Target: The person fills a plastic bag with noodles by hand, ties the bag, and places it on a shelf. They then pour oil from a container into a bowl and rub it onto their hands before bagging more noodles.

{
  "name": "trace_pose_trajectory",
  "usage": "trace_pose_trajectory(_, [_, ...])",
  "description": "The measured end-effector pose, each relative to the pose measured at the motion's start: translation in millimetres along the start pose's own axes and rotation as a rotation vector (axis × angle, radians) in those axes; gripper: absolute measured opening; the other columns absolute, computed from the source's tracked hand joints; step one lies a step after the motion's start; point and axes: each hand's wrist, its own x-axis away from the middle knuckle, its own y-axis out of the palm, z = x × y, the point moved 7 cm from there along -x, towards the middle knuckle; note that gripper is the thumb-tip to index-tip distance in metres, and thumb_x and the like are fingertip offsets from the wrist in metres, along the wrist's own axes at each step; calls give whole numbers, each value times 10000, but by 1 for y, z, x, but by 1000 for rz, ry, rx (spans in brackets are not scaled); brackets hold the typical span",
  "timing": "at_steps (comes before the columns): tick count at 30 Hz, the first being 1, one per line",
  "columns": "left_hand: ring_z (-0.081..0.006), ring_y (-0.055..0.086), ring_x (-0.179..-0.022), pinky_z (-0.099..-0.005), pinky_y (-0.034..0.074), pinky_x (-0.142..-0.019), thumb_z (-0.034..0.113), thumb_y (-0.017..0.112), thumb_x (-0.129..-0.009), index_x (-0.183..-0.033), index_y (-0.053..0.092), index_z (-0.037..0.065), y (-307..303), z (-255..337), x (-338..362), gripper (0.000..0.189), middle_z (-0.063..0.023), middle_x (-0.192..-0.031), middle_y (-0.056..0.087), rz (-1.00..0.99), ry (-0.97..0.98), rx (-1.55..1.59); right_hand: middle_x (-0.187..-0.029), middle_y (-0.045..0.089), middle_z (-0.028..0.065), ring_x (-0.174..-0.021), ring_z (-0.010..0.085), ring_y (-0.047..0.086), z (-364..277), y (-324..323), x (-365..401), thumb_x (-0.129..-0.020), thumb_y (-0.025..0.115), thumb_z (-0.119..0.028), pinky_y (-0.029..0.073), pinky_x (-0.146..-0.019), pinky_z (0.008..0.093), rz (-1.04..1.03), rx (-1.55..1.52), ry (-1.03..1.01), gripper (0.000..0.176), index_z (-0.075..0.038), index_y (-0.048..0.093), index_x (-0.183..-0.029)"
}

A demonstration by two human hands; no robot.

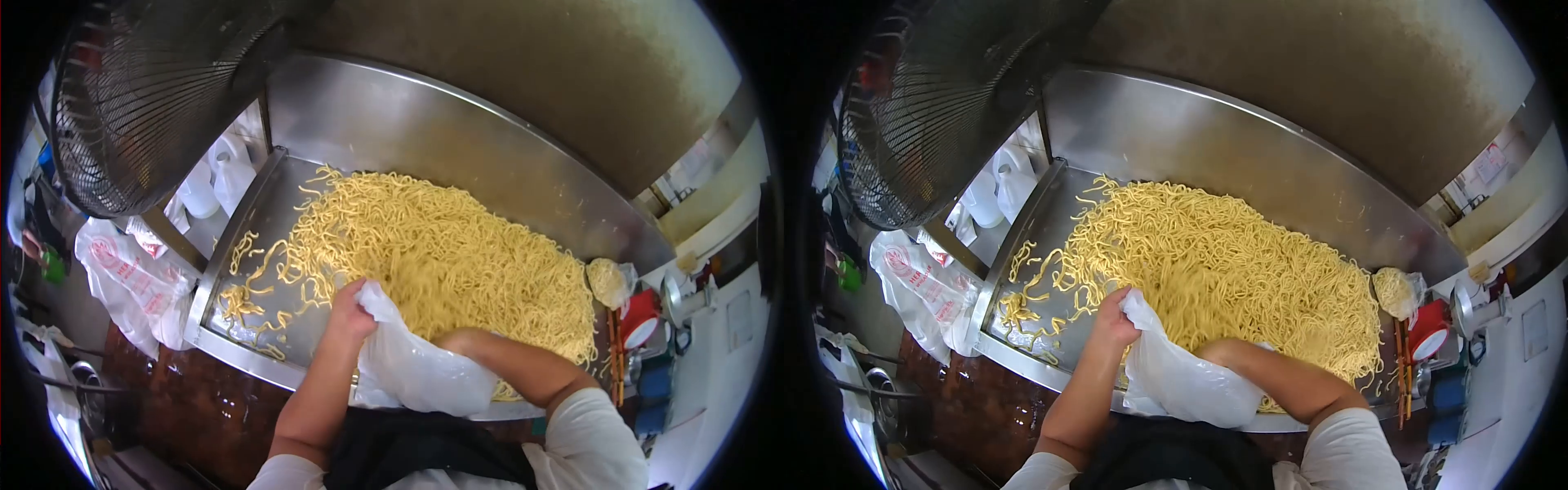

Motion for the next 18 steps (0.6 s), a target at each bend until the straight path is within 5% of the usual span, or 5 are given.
trace_pose_trajectory(2, [-246,620,-818,-407,507,-776,203,536,-923,-947,605,67,0,-5,14,154,-75,-869,645,28,0,-68,-1162,656,131,-1033,223,620,-41,-6,20,-769,715,-343,472,-872,356,-167,326,-72,516,-101,623,-1216])
trace_pose_trajectory(6, [-254,626,-807,-410,517,-769,228,550,-921,-979,596,55,-23,-14,35,188,-84,-847,639,-9,-43,-129,-1165,639,146,-1027,269,617,-110,-132,63,-752,742,-277,494,-850,401,526,785,230,509,-63,609,-1194])
trace_pose_trajectory(8, [-252,626,-807,-410,515,-770,241,546,-922,-984,599,56,-25,-17,52,202,-83,-846,640,46,-11,-117,-1395,457,199,-1115,327,577,-108,-185,61,-686,772,-285,492,-893,420,728,901,395,751,-145,486,-1366])
trace_pose_trajectory(14, [-249,625,-818,-398,509,-774,274,513,-936,-1038,606,60,-53,-16,61,254,-81,-869,646,124,36,-93,-1545,155,206,-1262,413,438,-82,-284,27,-666,817,-335,425,-999,519,850,781,643,1074,-122,185,-1507])
trace_pose_trajectory(18, [-254,629,-825,-397,508,-768,309,516,-932,-1068,614,54,-61,-9,60,305,-86,-885,656,206,105,-104,-1522,233,196,-1269,411,436,-63,-320,-10,-704,776,-299,412,-1003,543,850,640,635,861,-93,373,-1436])
